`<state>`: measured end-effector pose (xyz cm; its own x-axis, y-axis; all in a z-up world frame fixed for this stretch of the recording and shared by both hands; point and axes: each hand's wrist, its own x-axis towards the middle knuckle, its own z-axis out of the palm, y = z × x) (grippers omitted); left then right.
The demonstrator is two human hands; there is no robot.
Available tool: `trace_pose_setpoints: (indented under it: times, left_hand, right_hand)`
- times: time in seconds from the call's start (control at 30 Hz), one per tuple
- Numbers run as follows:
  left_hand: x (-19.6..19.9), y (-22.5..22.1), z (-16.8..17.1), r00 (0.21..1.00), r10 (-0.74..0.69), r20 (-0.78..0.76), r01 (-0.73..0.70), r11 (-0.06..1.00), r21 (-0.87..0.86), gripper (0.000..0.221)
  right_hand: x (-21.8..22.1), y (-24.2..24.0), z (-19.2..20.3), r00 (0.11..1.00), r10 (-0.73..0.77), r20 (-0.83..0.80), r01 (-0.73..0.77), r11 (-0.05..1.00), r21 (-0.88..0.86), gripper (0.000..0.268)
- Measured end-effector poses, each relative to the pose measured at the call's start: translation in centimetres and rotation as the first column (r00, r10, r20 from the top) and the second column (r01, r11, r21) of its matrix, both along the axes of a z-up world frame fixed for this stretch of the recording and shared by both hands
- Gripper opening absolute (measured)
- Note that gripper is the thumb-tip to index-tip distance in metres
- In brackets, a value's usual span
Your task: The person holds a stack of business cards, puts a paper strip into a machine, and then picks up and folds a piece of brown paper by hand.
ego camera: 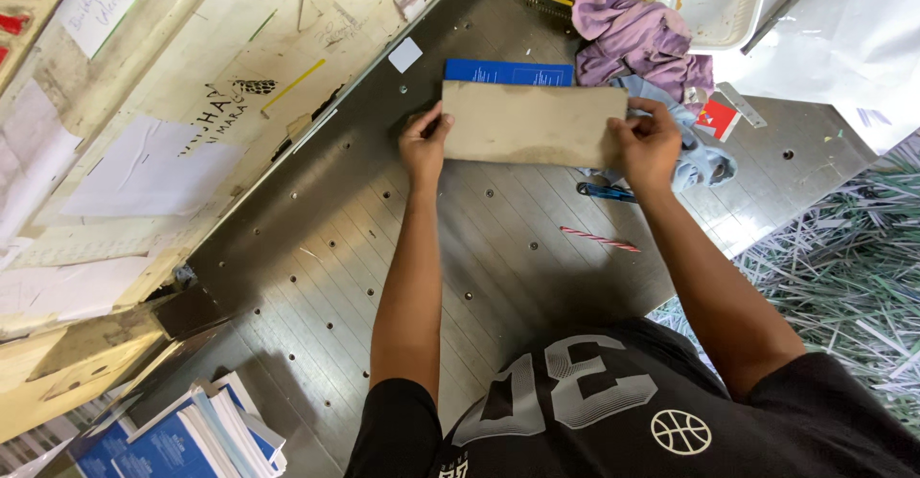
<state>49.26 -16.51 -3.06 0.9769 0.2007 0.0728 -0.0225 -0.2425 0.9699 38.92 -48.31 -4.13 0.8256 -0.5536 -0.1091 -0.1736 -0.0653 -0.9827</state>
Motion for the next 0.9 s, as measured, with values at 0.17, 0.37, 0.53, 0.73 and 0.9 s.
trace_pose_setpoints:
  times: [0.17, 0.37, 0.53, 0.73, 0.9]
  left_hand:
    - [-1.4, -0.8, 0.7, 0.991, -0.110, 0.078, 0.081, 0.948, 0.308, 0.053]
    - [-1.6, -3.9, 2.0, 0.975, -0.213, 0.070, 0.138, 0.816, 0.562, 0.074]
    - [-0.9, -5.2, 2.2, 0.944, -0.331, -0.018, 0.271, 0.739, 0.616, 0.090]
    - [-0.8, -5.7, 2.3, 0.913, -0.403, -0.056, 0.354, 0.719, 0.598, 0.092]
    - [-0.9, -5.8, 1.8, 0.915, -0.400, -0.063, 0.352, 0.708, 0.612, 0.086]
  right_hand:
    - [-1.0, -2.7, 0.1, 0.998, -0.010, -0.056, 0.006, 0.997, -0.079, 0.035]
    - [-1.7, -5.1, 0.9, 0.988, -0.035, -0.152, -0.001, 0.972, -0.233, 0.048]
    - [-2.1, -6.0, 1.1, 0.973, -0.096, -0.212, 0.006, 0.921, -0.390, 0.065]
    - [-2.1, -6.3, 1.3, 0.972, -0.145, -0.184, 0.022, 0.837, -0.547, 0.060]
    - [-1.8, -6.1, 1.1, 0.970, -0.167, -0.178, 0.034, 0.814, -0.580, 0.060]
